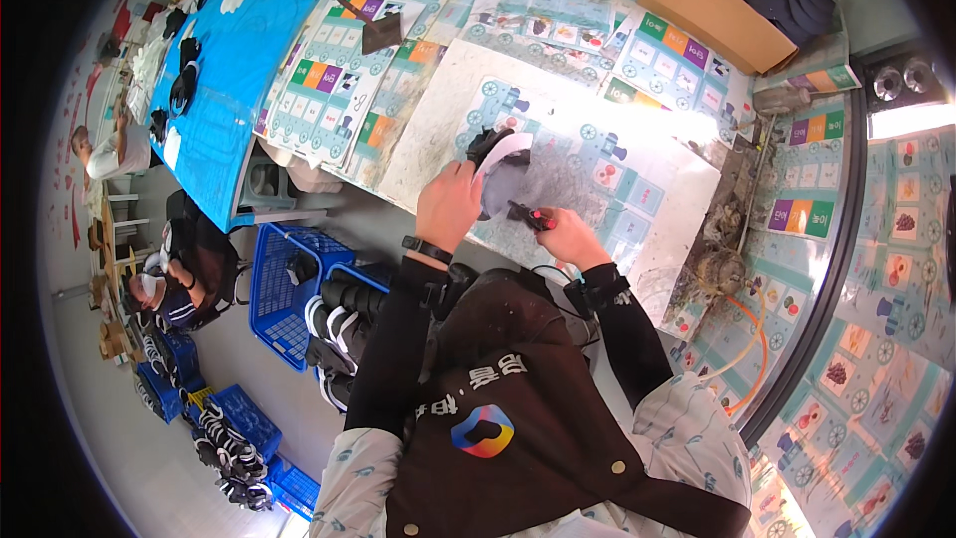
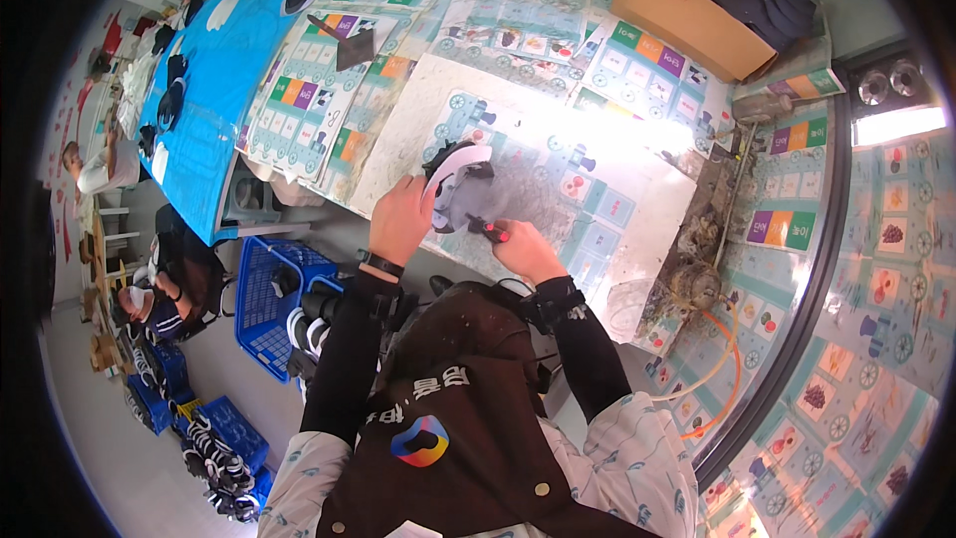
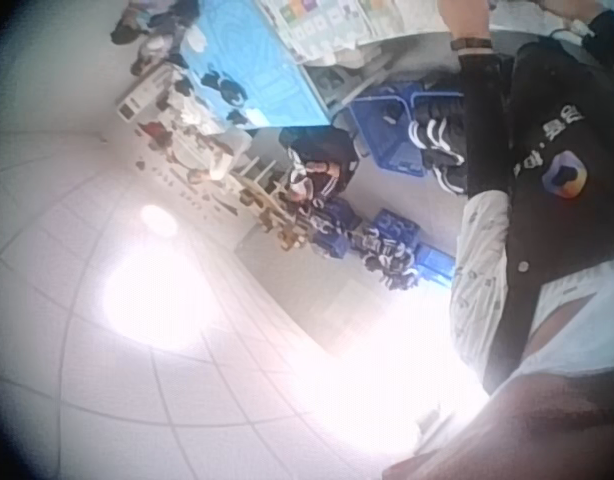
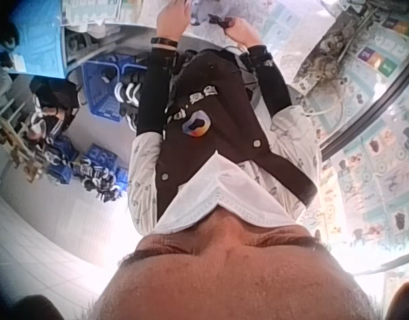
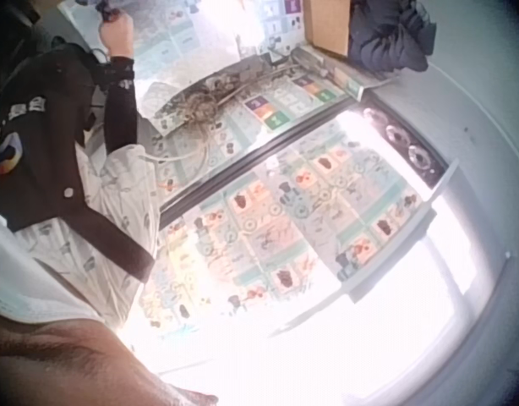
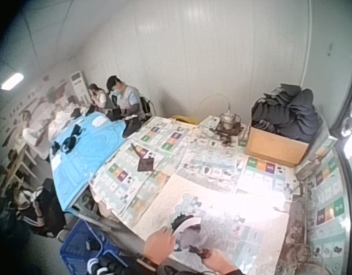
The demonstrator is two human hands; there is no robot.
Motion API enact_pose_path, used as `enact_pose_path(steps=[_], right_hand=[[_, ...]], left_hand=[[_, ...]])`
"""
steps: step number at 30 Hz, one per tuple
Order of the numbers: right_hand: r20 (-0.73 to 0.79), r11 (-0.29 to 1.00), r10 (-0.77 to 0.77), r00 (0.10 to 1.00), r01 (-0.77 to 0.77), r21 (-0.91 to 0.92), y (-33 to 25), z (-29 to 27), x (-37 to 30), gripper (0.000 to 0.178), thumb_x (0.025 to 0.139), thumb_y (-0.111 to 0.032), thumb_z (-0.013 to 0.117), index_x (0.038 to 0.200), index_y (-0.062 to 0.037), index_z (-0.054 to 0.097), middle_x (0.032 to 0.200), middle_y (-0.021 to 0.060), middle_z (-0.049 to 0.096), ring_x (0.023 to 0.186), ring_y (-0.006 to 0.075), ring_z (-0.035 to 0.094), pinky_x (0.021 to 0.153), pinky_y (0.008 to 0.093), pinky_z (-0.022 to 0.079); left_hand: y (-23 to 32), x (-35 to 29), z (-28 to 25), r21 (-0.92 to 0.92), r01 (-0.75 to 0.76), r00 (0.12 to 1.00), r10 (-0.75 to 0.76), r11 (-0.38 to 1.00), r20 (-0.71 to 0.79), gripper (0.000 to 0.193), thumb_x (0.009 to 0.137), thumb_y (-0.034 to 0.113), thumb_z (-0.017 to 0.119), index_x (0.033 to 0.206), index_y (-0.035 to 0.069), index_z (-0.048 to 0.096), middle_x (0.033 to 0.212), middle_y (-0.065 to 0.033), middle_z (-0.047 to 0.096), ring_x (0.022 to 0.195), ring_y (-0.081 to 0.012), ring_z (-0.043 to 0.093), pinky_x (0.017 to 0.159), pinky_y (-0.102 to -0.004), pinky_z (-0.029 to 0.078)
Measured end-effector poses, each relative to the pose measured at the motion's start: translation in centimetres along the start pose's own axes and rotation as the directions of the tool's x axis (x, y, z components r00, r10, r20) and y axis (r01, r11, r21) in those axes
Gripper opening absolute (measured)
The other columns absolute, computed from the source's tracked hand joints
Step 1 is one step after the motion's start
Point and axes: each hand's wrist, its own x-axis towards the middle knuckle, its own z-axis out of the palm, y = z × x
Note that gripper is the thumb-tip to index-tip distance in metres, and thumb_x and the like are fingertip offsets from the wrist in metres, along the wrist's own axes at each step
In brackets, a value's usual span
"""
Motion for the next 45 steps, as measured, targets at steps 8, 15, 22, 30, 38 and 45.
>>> enact_pose_path(steps=[8,15,22,30,38,45], right_hand=[[-0.188,0.980,-0.153,0.970,0.125,-0.154,1.9,0.8,0.0,0.018,0.088,-0.009,0.057,0.102,-0.0007,0.065,0.087,0.0309,0.068,0.089,0.0533,0.065,0.080,0.0617,0.049],[-0.405,0.992,-0.111,0.908,0.076,-0.101,3.1,1.0,0.3,0.018,0.086,-0.007,0.059,0.101,-0.0017,0.065,0.083,0.0299,0.068,0.085,0.0526,0.065,0.077,0.0612,0.050],[-0.087,0.996,-0.079,0.993,0.082,0.029,3.0,1.9,0.7,0.028,0.086,-0.009,0.065,0.112,-0.0003,0.070,0.083,0.0259,0.071,0.081,0.0472,0.069,0.072,0.0546,0.052],[-0.217,0.881,-0.012,0.976,0.113,0.459,17.2,-1.7,2.9,0.054,0.093,-0.001,0.061,0.146,0.0056,0.052,0.133,0.0233,0.066,0.122,0.0366,0.064,0.105,0.0427,0.051],[-0.552,0.633,-0.102,0.828,-0.374,-0.678,27.6,-7.5,4.4,0.051,0.086,-0.021,0.069,0.125,0.0082,0.053,0.119,0.0273,0.062,0.114,0.0445,0.060,0.104,0.0543,0.049],[-0.418,0.793,-0.105,0.902,-0.178,-0.582,15.7,-4.5,5.2,0.039,0.086,-0.015,0.067,0.122,0.0008,0.064,0.122,0.0271,0.064,0.116,0.0459,0.061,0.103,0.0539,0.048]], left_hand=[[0.8,3.7,0.4,0.038,-0.045,0.999,0.044,0.998,0.022,0.024,0.104,0.027,0.060,0.096,0.005,0.062,0.092,-0.0174,0.067,0.080,-0.0418,0.070,0.069,-0.0504,0.058],[1.2,4.3,0.8,-0.004,-0.023,1.000,0.023,1.000,0.018,0.025,0.104,0.027,0.060,0.097,0.004,0.065,0.090,-0.0184,0.066,0.080,-0.0433,0.067,0.070,-0.0513,0.055],[0.7,4.4,0.2,0.002,0.030,0.999,-0.030,1.000,0.028,0.019,0.101,0.023,0.061,0.098,0.004,0.066,0.094,-0.0170,0.067,0.083,-0.0416,0.068,0.070,-0.0511,0.055],[-1.7,-4.2,-2.9,-0.036,0.196,0.975,-0.199,0.980,-0.098,0.020,0.097,0.016,0.057,0.112,0.005,0.065,0.093,-0.0177,0.068,0.085,-0.0396,0.068,0.073,-0.0521,0.053],[-8.0,-16.2,-9.4,-0.585,0.698,0.633,-0.738,0.413,0.235,0.028,0.102,0.021,0.058,0.109,-0.004,0.067,0.089,-0.0282,0.072,0.085,-0.0460,0.073,0.075,-0.0531,0.056],[-21.5,-12.5,-16.0,-0.988,-0.090,0.477,-0.865,0.126,-0.154,0.039,0.109,0.023,0.056,0.138,-0.004,0.055,0.112,-0.0156,0.071,0.088,-0.0217,0.070,0.081,-0.0381,0.057]])
